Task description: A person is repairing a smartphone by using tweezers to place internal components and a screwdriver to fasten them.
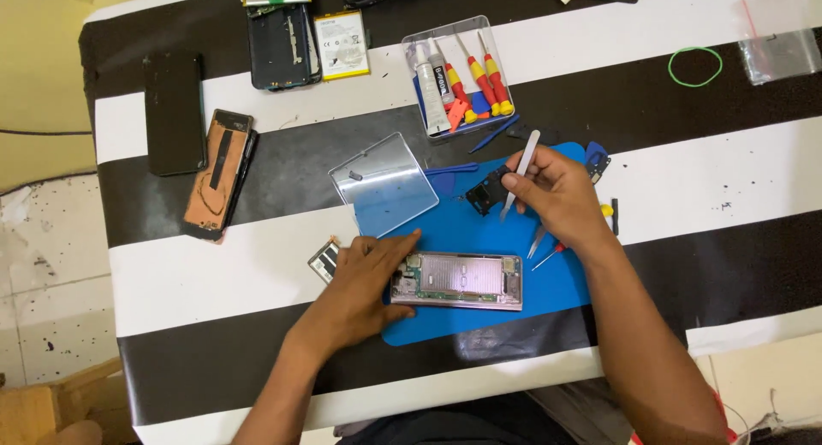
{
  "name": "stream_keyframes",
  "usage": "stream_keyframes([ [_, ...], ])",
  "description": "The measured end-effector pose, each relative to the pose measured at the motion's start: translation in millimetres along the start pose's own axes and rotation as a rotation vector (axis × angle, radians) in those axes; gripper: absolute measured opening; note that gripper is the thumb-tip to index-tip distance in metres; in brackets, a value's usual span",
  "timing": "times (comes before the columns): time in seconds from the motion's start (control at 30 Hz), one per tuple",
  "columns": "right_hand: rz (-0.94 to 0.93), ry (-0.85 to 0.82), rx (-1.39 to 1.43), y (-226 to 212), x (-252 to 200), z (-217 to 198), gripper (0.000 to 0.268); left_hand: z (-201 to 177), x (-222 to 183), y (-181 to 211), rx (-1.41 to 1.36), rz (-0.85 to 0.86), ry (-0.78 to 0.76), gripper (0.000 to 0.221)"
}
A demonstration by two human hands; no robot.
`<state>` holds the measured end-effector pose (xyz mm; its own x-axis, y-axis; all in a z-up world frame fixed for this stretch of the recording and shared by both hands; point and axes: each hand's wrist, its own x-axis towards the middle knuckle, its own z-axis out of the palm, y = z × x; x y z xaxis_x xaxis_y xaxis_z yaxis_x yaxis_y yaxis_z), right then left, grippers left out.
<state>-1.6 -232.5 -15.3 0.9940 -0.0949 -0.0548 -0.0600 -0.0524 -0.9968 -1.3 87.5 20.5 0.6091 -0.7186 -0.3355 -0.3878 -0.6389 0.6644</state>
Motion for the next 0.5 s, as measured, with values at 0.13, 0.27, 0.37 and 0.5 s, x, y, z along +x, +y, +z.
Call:
stream_keyframes([
  [0.13, -0.009, -0.031, -0.008, -1.1, 0.1, 2.3, 0.016, -10.1, 8.0, -1.9, -0.007, 0.068, -0.029, 0.108],
  [0.27, -0.005, -0.053, -0.005, -4.7, 2.2, 2.4, 0.016, -20.1, 11.3, 4.0, -0.065, 0.162, -0.052, 0.101],
  [0.37, 0.008, -0.06, -0.004, -5.1, 0.8, 2.2, 0.015, -22.8, 14.4, 10.5, -0.105, 0.198, -0.088, 0.097],
  [0.5, 0.026, -0.087, -0.009, -8.9, -0.4, 3.1, 0.015, -17.2, 22.1, 11.8, -0.126, 0.275, -0.143, 0.09],
])
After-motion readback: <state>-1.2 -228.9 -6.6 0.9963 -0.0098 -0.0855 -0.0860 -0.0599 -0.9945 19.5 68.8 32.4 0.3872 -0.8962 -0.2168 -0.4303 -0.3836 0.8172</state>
